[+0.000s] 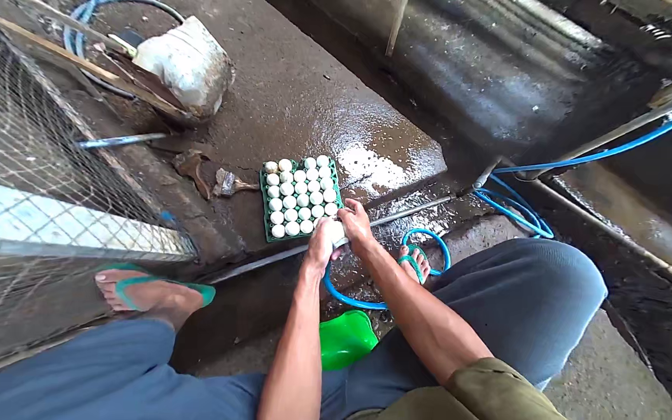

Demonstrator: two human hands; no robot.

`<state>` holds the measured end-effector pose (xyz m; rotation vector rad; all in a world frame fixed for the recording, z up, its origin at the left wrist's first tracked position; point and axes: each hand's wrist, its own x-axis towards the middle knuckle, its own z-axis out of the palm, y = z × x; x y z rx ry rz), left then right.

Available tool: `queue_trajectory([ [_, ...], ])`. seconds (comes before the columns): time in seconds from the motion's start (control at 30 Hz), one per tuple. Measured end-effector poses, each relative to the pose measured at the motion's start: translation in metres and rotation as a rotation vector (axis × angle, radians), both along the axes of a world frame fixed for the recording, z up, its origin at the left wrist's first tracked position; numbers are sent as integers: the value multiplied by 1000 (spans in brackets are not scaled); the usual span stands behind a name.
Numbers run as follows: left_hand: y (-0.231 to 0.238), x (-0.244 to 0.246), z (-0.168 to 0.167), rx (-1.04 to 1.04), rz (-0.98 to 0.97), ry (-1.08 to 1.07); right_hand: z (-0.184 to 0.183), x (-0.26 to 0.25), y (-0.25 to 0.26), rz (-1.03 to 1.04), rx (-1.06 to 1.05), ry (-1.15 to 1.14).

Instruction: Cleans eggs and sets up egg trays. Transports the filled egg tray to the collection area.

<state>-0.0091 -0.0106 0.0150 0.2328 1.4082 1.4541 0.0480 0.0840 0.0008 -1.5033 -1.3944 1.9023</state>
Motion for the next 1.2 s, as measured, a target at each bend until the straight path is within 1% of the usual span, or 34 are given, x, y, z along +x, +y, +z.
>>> queue_trajectory([
  [0.07,-1,-7,-1,6,-11,-67,3,4,4,-117,-56,22],
  [0.1,-1,-10,-3,4,18,-76,4,3,5,-168,-82,50],
  [0.13,-1,-12,-4,-2,58,-62,6,0,2,-193,-86,65],
  [0.17,-1,-12,-6,-17,89,-29,8,-3,-4,-173,-37,53],
  [0.23,1,-10,-7,-20,110,39,17,-7,-26,-21,218,-7],
  [0.27,1,-7,-4,-19,103,69,18,-6,-33,85,364,-9],
  [0.3,1,-5,-1,-44,83,105,15,-5,-33,146,472,-5],
  [0.33,1,-3,2,-90,60,140,13,-5,-30,161,476,-16],
  [0.4,4,4,-1,-138,69,144,13,-6,-19,96,251,-42],
  [0.43,5,7,-3,-142,96,135,12,-6,-19,70,208,-55],
  [0.5,7,6,-3,-159,146,153,16,-4,-30,97,298,-44],
  [0.53,5,4,-1,-157,133,171,17,-4,-33,115,351,-11],
  [0.57,3,1,3,-182,91,170,16,-4,-32,130,340,6],
  [0.6,-1,-3,6,-212,38,142,14,-5,-25,151,247,9],
  [0.63,1,-3,4,-242,32,128,10,-6,-17,186,140,14],
  [0.67,0,-4,1,-233,25,70,6,-6,-11,224,35,30],
  [0.73,-4,-10,-6,-148,0,-47,2,-3,-5,210,-109,116],
  [0.77,-5,-12,-8,-107,10,-78,1,0,-4,197,-130,173],
  [0.8,-5,-13,-10,-73,44,-84,3,1,-4,192,-98,204],
  [0.83,-4,-13,-12,-47,96,-71,7,1,-6,204,-5,201],
  [0.9,-1,-11,-14,16,184,-11,18,-3,-19,282,302,108],
  [0.97,-3,-12,-12,54,149,49,22,-7,-31,375,548,37],
  [1.0,-5,-12,-8,23,126,85,21,-8,-34,392,601,19],
  [1.03,-5,-10,-4,-34,107,145,22,-8,-31,390,574,-10],
  [1.13,3,3,2,-118,67,279,20,-7,-15,257,295,-62],
  [1.17,1,4,3,-119,51,258,19,-6,-16,244,266,-71],
  [1.2,2,4,5,-125,74,246,19,-5,-20,258,304,-75],
])
